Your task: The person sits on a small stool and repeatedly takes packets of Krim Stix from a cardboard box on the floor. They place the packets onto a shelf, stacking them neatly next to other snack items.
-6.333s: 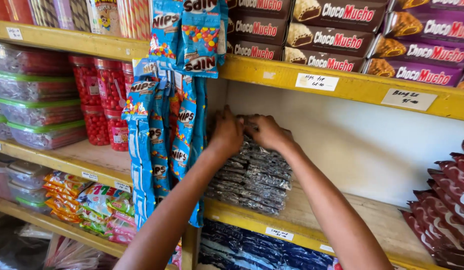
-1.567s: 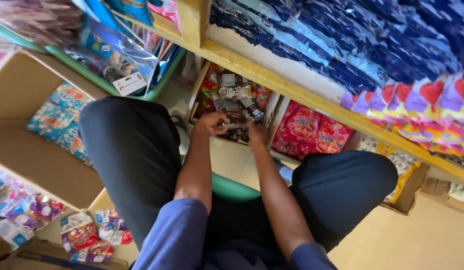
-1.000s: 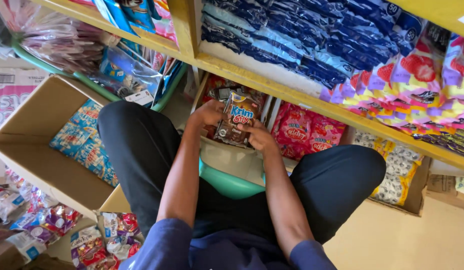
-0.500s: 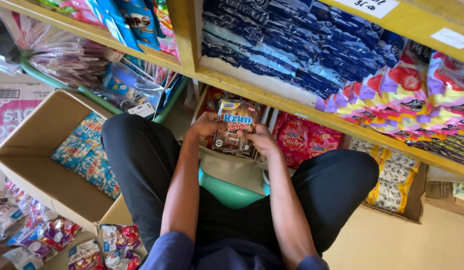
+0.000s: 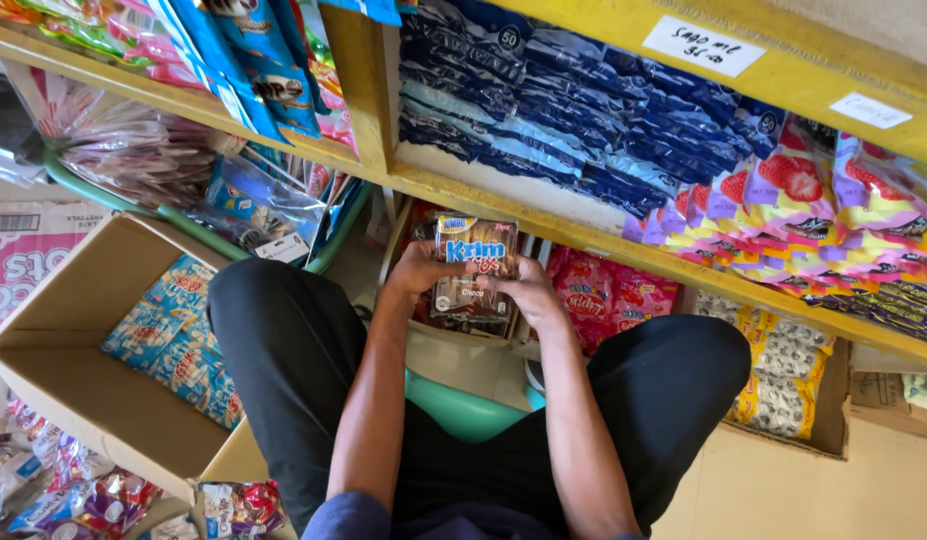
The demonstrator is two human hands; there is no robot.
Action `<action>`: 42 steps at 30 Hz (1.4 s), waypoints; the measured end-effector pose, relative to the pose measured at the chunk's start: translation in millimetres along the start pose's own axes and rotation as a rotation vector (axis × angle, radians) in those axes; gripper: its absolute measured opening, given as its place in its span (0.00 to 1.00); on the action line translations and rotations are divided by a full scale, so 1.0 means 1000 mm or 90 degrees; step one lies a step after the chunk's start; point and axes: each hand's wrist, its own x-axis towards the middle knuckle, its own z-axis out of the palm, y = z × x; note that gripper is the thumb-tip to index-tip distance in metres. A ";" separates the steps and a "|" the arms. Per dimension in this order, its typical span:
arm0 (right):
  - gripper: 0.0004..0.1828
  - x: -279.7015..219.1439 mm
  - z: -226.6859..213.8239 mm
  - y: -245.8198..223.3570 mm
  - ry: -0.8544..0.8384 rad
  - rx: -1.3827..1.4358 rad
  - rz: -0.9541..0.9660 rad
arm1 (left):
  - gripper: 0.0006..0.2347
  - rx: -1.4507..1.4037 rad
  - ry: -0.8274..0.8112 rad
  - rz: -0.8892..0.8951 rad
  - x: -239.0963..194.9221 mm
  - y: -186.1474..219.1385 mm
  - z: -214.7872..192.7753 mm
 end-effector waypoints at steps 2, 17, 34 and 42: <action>0.27 -0.001 0.002 -0.004 0.006 -0.003 -0.006 | 0.13 -0.004 -0.009 0.002 -0.005 0.010 0.002; 0.24 -0.023 0.015 -0.035 0.056 -0.050 -0.027 | 0.15 -0.096 -0.028 0.050 -0.004 0.023 0.017; 0.29 -0.096 0.028 -0.102 0.142 -0.072 -0.148 | 0.23 0.021 -0.200 0.105 -0.105 0.141 0.032; 0.36 -0.116 0.023 -0.189 -0.024 -0.031 -0.333 | 0.21 0.164 -0.080 0.171 -0.167 0.262 0.061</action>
